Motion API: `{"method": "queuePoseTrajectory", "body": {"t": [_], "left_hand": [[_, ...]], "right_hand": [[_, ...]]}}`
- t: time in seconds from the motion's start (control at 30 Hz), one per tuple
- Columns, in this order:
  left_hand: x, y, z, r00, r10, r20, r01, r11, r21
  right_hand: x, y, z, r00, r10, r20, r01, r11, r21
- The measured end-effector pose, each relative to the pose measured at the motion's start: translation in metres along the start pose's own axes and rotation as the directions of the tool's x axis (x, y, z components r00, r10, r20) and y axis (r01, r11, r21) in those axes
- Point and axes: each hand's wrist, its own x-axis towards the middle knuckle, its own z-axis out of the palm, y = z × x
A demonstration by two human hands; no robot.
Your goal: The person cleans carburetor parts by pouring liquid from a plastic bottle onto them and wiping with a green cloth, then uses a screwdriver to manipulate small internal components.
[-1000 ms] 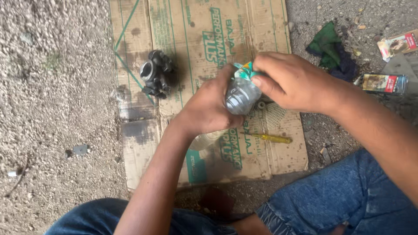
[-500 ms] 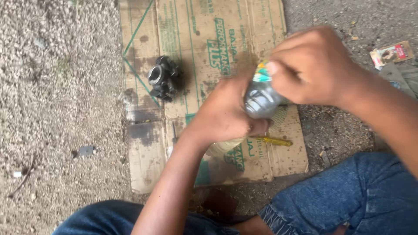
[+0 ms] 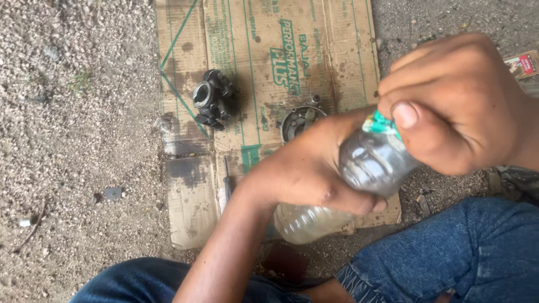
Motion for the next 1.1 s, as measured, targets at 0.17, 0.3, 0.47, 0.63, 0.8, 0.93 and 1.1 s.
{"method": "queuePoseTrajectory", "body": {"t": [0.17,0.3,0.47,0.63,0.8,0.93,1.1], "left_hand": [[-0.001,-0.002,0.012,0.997,0.057,0.054,-0.052,0.995,-0.09],[-0.01,0.009,0.004,0.974,-0.103,0.2,0.157,0.948,-0.278],[-0.019,0.009,0.003,0.924,-0.104,0.368,0.284,0.83,-0.479],[-0.006,-0.003,-0.009,0.963,-0.26,0.075,0.27,0.944,-0.188],[0.008,-0.003,-0.013,0.959,0.007,-0.284,0.132,0.873,0.469],[0.007,0.001,-0.012,0.946,-0.076,-0.316,0.228,0.848,0.478],[0.002,-0.004,-0.009,0.972,0.111,-0.209,-0.016,0.913,0.408]], "right_hand": [[0.004,-0.012,-0.01,0.996,-0.065,0.055,0.059,0.994,0.097],[0.012,-0.019,-0.024,0.981,-0.191,0.039,0.185,0.976,0.115],[-0.001,-0.019,-0.008,0.95,-0.29,-0.118,0.305,0.943,0.133],[-0.031,0.019,0.029,0.991,0.132,-0.027,-0.131,0.991,0.011],[-0.041,0.005,0.045,0.919,0.395,0.002,-0.387,0.899,-0.204],[-0.028,-0.013,0.035,0.871,0.491,-0.005,-0.49,0.868,-0.086],[-0.023,-0.012,0.02,0.926,0.374,0.052,-0.377,0.924,0.063]]}}
